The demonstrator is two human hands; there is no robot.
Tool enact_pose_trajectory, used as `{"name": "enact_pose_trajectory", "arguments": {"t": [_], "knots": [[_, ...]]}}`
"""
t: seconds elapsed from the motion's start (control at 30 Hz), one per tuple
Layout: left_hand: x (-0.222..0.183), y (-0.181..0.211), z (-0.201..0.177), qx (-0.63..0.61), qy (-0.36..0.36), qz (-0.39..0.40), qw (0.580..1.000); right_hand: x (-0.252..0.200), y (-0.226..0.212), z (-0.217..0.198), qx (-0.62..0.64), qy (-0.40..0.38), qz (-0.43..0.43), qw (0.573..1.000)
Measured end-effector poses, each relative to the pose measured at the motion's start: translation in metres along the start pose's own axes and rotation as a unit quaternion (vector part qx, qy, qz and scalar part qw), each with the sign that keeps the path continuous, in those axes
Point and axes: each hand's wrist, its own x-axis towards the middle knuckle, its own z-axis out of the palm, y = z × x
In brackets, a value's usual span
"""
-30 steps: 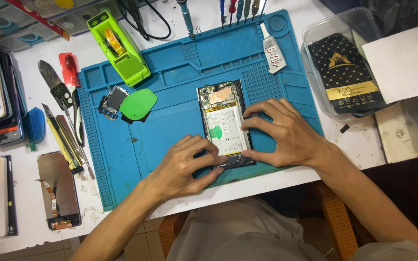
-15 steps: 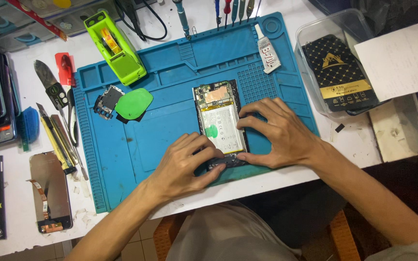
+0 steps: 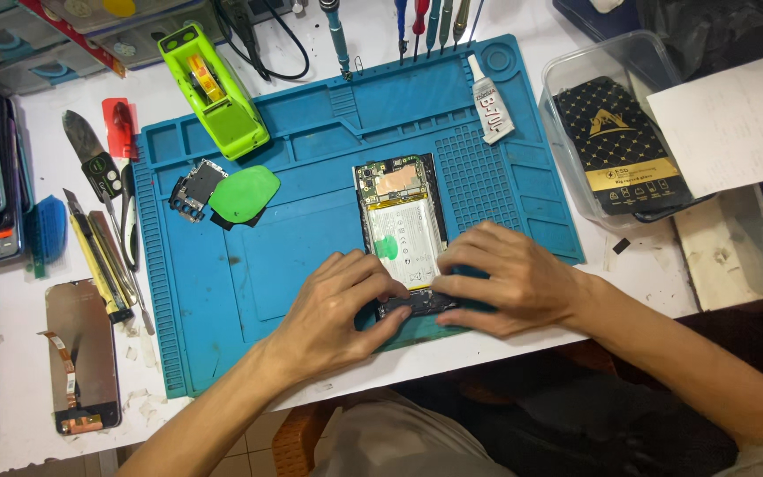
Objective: The person handles a disassembled smartphone, aligning the battery and internal components. They place a black back cover over the device, then remove it and continue adjusting the internal parts on a blue work mat.
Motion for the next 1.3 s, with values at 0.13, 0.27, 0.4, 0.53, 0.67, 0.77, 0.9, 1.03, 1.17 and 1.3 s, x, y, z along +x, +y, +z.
{"name": "enact_pose_trajectory", "arguments": {"t": [0.13, 0.27, 0.4, 0.53, 0.67, 0.77, 0.9, 1.03, 1.17, 1.3], "knots": [[0.001, 0.002, -0.001, -0.009, -0.015, -0.009, 1.0, 0.009, -0.002, -0.005, 0.032, -0.008, 0.005, 0.999], [0.004, -0.001, -0.001, 0.0, -0.017, -0.016, 1.0, 0.011, 0.0, -0.008, 0.024, 0.005, -0.013, 1.0], [-0.002, -0.005, 0.006, 0.008, 0.007, 0.012, 1.0, 0.008, -0.007, -0.008, 0.008, 0.011, -0.031, 0.999], [-0.004, -0.007, 0.008, 0.032, 0.012, 0.059, 0.998, 0.007, -0.007, -0.009, 0.02, 0.009, -0.034, 0.999], [0.003, -0.011, 0.008, 0.026, 0.025, 0.058, 0.998, 0.012, 0.0, -0.018, 0.079, 0.004, 0.019, 0.997], [0.005, -0.009, 0.006, 0.032, 0.023, 0.046, 0.998, 0.015, 0.001, -0.014, 0.104, -0.01, 0.052, 0.993], [0.006, -0.008, 0.004, 0.041, 0.023, 0.037, 0.998, 0.027, 0.005, -0.011, 0.126, -0.066, 0.051, 0.988], [0.007, -0.008, 0.0, 0.039, 0.015, 0.052, 0.998, 0.031, 0.002, -0.019, 0.137, -0.087, 0.022, 0.987], [0.008, -0.005, -0.006, 0.051, 0.008, 0.113, 0.992, 0.017, 0.0, -0.015, 0.07, -0.052, -0.016, 0.996], [0.004, 0.003, -0.003, 0.111, -0.004, 0.15, 0.982, 0.013, -0.005, -0.011, 0.028, -0.029, -0.027, 0.999]]}}
